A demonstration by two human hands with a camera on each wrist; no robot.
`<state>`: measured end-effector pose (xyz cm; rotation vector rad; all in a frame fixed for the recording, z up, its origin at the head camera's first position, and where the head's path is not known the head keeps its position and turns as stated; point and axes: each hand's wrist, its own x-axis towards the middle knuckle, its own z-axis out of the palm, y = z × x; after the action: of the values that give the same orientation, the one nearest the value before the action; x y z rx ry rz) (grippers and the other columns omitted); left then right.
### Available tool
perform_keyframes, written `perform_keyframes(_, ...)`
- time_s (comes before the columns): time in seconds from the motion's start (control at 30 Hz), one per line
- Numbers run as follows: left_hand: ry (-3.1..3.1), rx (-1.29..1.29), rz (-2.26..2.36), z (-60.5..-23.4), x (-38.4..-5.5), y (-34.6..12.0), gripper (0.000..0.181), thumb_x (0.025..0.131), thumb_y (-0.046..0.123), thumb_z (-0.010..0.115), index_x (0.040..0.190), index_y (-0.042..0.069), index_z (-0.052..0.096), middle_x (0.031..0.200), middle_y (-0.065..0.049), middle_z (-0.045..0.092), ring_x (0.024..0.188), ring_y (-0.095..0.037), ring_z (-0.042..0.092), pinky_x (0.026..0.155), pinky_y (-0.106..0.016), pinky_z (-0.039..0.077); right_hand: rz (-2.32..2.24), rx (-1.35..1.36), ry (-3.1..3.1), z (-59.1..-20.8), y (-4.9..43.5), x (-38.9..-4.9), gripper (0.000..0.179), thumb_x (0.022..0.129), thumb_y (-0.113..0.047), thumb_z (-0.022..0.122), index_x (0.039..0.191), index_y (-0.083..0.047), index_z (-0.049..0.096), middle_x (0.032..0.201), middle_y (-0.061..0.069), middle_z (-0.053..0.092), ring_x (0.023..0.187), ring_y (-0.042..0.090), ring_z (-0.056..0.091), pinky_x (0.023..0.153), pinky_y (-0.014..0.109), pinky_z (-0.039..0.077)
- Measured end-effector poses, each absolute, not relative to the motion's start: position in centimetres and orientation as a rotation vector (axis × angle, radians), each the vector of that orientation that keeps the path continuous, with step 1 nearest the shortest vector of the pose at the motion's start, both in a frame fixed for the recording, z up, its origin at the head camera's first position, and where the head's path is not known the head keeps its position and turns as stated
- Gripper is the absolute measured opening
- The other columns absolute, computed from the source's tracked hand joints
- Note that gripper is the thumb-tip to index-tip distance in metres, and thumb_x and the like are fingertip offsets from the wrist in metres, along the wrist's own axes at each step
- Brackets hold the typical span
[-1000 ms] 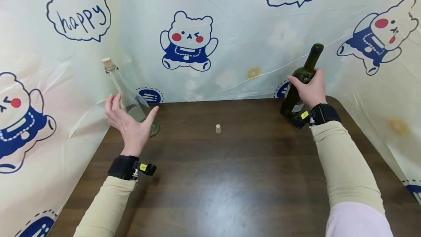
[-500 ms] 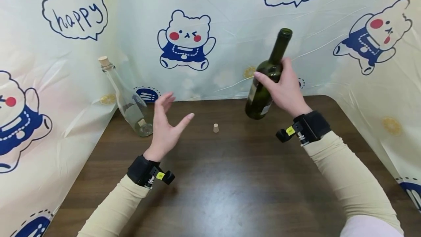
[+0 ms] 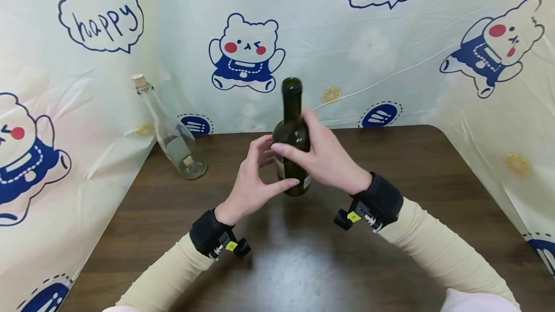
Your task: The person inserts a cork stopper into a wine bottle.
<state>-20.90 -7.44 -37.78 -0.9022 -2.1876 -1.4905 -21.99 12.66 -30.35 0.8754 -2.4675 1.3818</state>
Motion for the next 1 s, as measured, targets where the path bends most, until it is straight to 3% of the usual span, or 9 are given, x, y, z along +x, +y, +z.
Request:
perform_keyframes(0.23, -2.239, -0.838, -1.406, -38.3, -20.2, -7.5, 0.099, 0.074, 0.036, 0.090, 0.152, 0.017, 0.031, 0.127, -0.007, 0.068, 0.111, -0.015, 0.068, 0.089, -0.038, 0.059, 1.393, 0.981, -2.506, -31.7, 11.0, -20.3, 0.067, 0.092, -0.033, 0.074, 0.144, -0.009, 0.038, 0.130, 0.012, 0.060, 0.104, 0.020, 0.068, 0.086, 0.045, 0.058)
perform_keyframes(0.43, -2.293, -0.825, -1.355, -39.2, -19.6, -8.1, 0.094, 0.075, 0.033, 0.088, 0.151, 0.018, 0.035, 0.114, -0.006, 0.074, 0.100, -0.015, 0.071, 0.079, -0.037, 0.060, 1.423, 1.005, -2.554, -33.2, 10.4, -19.8, 0.057, 0.091, -0.036, 0.075, 0.133, -0.012, 0.045, 0.123, 0.006, 0.065, 0.101, 0.014, 0.067, 0.085, 0.040, 0.058)
perform_keyframes(0.6, -2.338, -0.809, -1.337, -40.2, -19.1, -8.6, 0.095, 0.073, 0.034, 0.089, 0.151, 0.017, 0.036, 0.109, -0.005, 0.075, 0.098, -0.014, 0.072, 0.080, -0.037, 0.060, 1.345, 1.018, -2.609, -34.2, 10.2, -19.4, 0.061, 0.089, -0.045, 0.075, 0.133, -0.015, 0.046, 0.118, 0.003, 0.068, 0.099, 0.011, 0.068, 0.084, 0.038, 0.058)
perform_keyframes(1.0, -2.398, -0.807, -1.294, -41.8, -18.9, -8.9, 0.096, 0.073, 0.039, 0.088, 0.152, 0.021, 0.037, 0.110, -0.001, 0.073, 0.098, -0.012, 0.071, 0.081, -0.037, 0.060, 1.321, 1.007, -2.647, -36.0, 10.5, -19.1, 0.069, 0.088, -0.052, 0.073, 0.141, -0.018, 0.044, 0.126, 0.000, 0.065, 0.107, 0.009, 0.066, 0.089, 0.039, 0.056)
